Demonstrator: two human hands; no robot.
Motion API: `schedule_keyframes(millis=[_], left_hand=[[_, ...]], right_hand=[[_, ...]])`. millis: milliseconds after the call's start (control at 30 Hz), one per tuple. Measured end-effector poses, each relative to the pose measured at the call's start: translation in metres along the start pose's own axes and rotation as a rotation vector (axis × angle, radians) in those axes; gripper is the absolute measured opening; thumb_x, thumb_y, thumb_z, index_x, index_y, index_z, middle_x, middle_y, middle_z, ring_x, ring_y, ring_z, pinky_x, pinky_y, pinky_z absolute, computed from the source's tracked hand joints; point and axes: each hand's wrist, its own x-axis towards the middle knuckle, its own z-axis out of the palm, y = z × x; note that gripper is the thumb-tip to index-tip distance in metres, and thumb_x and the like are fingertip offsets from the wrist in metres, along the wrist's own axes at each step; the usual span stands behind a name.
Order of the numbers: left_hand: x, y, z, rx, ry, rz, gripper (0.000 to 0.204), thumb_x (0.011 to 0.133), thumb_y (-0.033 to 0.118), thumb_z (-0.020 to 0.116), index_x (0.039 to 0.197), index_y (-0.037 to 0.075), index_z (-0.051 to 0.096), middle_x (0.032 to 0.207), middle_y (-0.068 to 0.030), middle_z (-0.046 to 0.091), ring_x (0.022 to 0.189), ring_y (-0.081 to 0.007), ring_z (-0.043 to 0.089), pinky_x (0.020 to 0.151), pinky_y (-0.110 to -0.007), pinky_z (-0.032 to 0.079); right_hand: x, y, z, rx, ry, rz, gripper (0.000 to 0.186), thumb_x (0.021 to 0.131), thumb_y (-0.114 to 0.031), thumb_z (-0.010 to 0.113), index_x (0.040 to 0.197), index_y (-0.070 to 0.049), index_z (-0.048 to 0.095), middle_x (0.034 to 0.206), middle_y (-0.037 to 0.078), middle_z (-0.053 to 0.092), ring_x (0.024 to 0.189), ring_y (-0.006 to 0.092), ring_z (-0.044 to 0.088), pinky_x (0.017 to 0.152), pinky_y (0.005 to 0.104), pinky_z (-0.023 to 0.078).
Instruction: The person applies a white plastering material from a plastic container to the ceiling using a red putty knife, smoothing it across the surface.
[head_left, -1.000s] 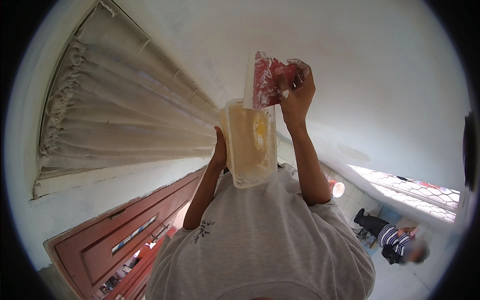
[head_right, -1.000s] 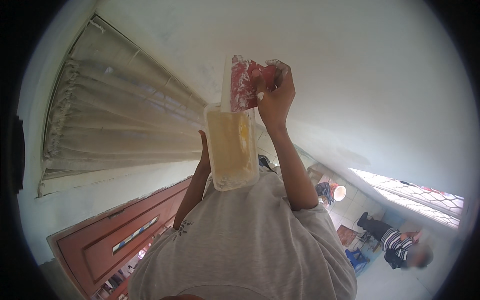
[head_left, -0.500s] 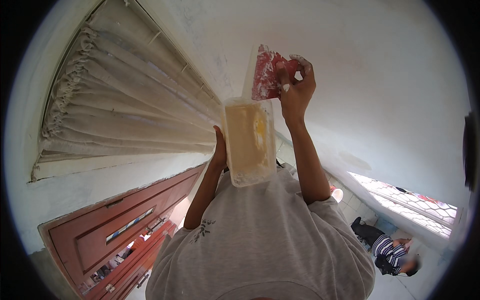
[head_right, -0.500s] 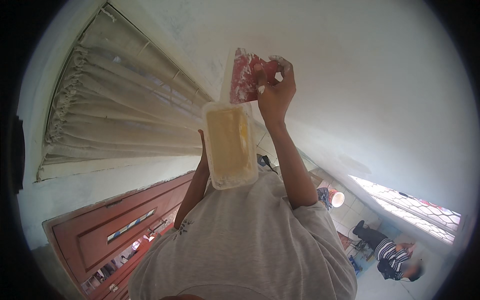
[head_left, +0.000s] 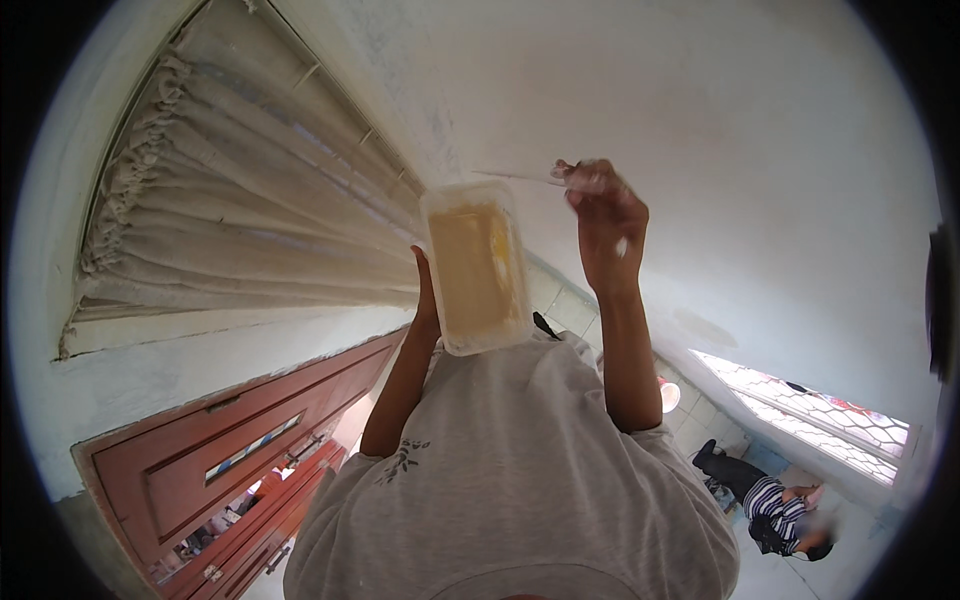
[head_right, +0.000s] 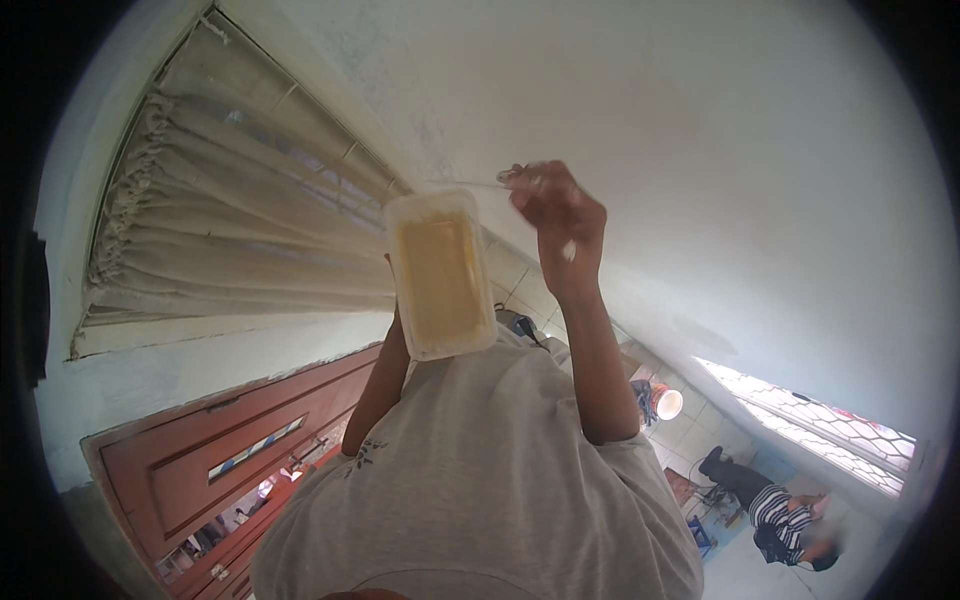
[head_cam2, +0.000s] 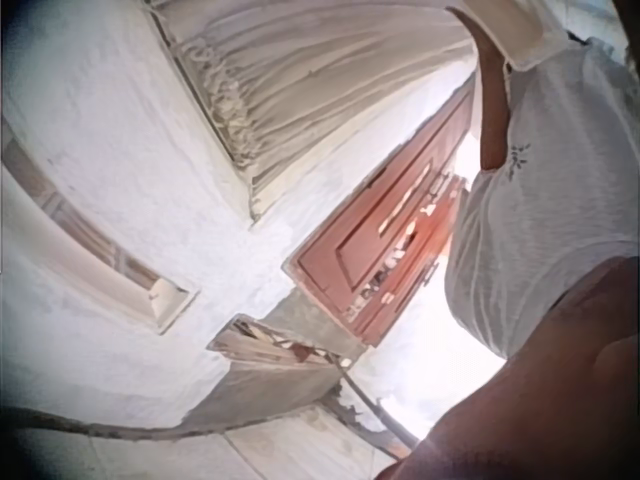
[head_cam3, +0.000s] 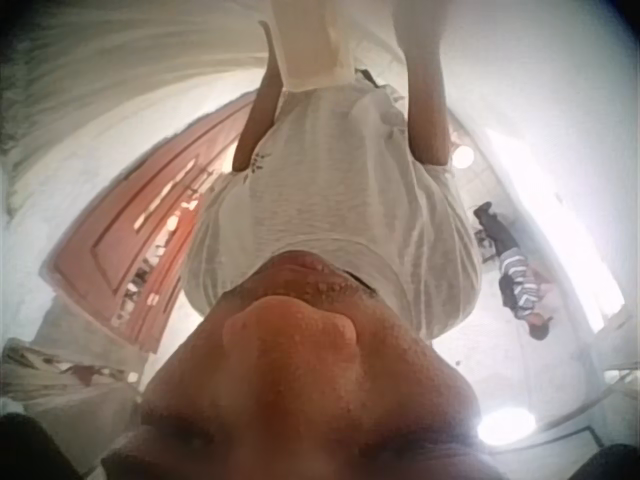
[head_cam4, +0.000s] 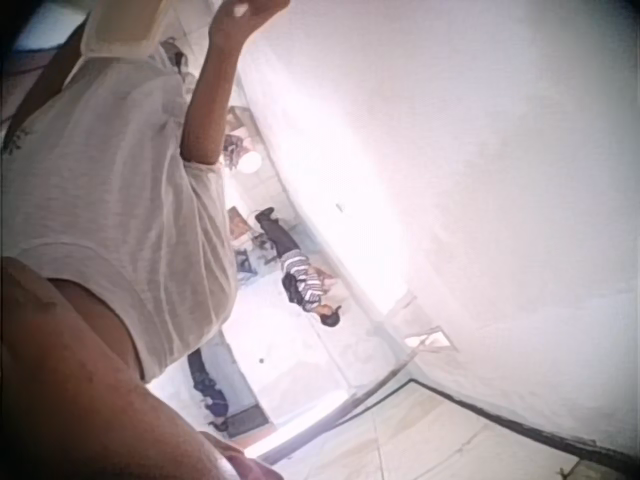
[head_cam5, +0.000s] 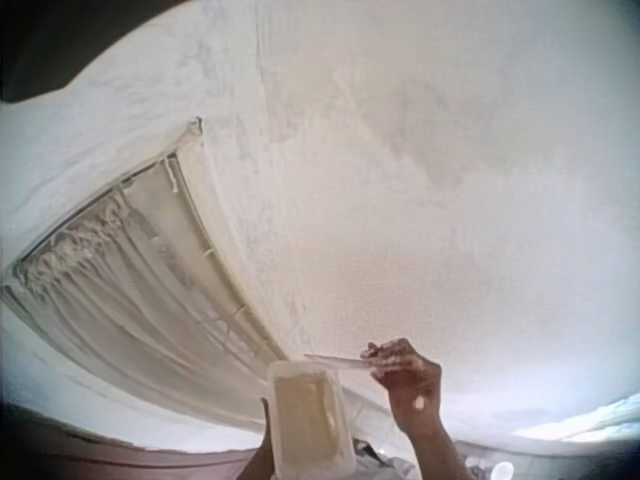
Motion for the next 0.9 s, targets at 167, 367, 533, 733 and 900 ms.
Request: schedule_keyframes(millis=[167, 367, 533, 733, 900], left_hand=[[0.016, 0.004, 0.001, -0.013, 0.016, 0.042, 0.096, 0.09, 0.084, 0.021, 0.153, 0.013, 0.036, 0.141, -0.0093, 0.052, 0.126, -0.026, 0.054, 0.104, -0.043, 0.049], [0.025, -0.001, -0.005, -0.008, 0.009, 0.004, 0.093, 0.09, 0.083, 0.025, 0.151, 0.015, 0.038, 0.137, -0.0071, 0.054, 0.122, -0.0238, 0.055, 0.102, -0.041, 0.05], [0.019, 0.002, 0.011, 0.061, 0.045, -0.04, 0.093, 0.09, 0.083, 0.024, 0.151, 0.015, 0.038, 0.138, -0.0076, 0.054, 0.123, -0.0242, 0.055, 0.103, -0.041, 0.049], [0.021, 0.001, 0.013, 0.059, -0.003, -0.06, 0.094, 0.09, 0.084, 0.023, 0.152, 0.015, 0.037, 0.138, -0.0089, 0.053, 0.124, -0.0254, 0.055, 0.103, -0.043, 0.05], [0.023, 0.002, 0.01, -0.047, -0.137, -0.113, 0.094, 0.09, 0.084, 0.021, 0.152, 0.015, 0.037, 0.138, -0.0099, 0.055, 0.122, -0.0263, 0.058, 0.1, -0.046, 0.052]], right_hand=[[-0.015, 0.003, -0.01, -0.206, -0.205, -0.192, 0.056, 0.088, -0.059, 0.066, 0.099, -0.006, 0.079, 0.147, 0.024, 0.045, 0.137, 0.0427, 0.044, 0.113, 0.057, 0.034], [-0.038, -0.001, -0.018, -0.104, -0.236, 0.029, 0.037, 0.086, -0.037, 0.069, 0.101, -0.005, 0.079, 0.153, 0.027, 0.039, 0.142, 0.0422, 0.039, 0.114, 0.055, 0.034], [-0.049, -0.004, -0.019, -0.162, -0.134, 0.045, 0.039, 0.07, 0.001, 0.056, 0.102, -0.004, 0.079, 0.153, 0.028, 0.04, 0.144, 0.0398, 0.038, 0.116, 0.0514, 0.033], [-0.054, -0.003, -0.024, -0.202, -0.145, 0.072, 0.041, 0.072, 0.005, 0.055, 0.105, -0.004, 0.078, 0.153, 0.027, 0.04, 0.144, 0.0396, 0.037, 0.117, 0.0505, 0.032], [-0.051, 0.002, -0.019, -0.113, -0.132, -0.091, 0.032, 0.088, 0.0, 0.058, 0.116, -0.002, 0.072, 0.15, 0.024, 0.042, 0.142, 0.0401, 0.04, 0.116, 0.0532, 0.033]])
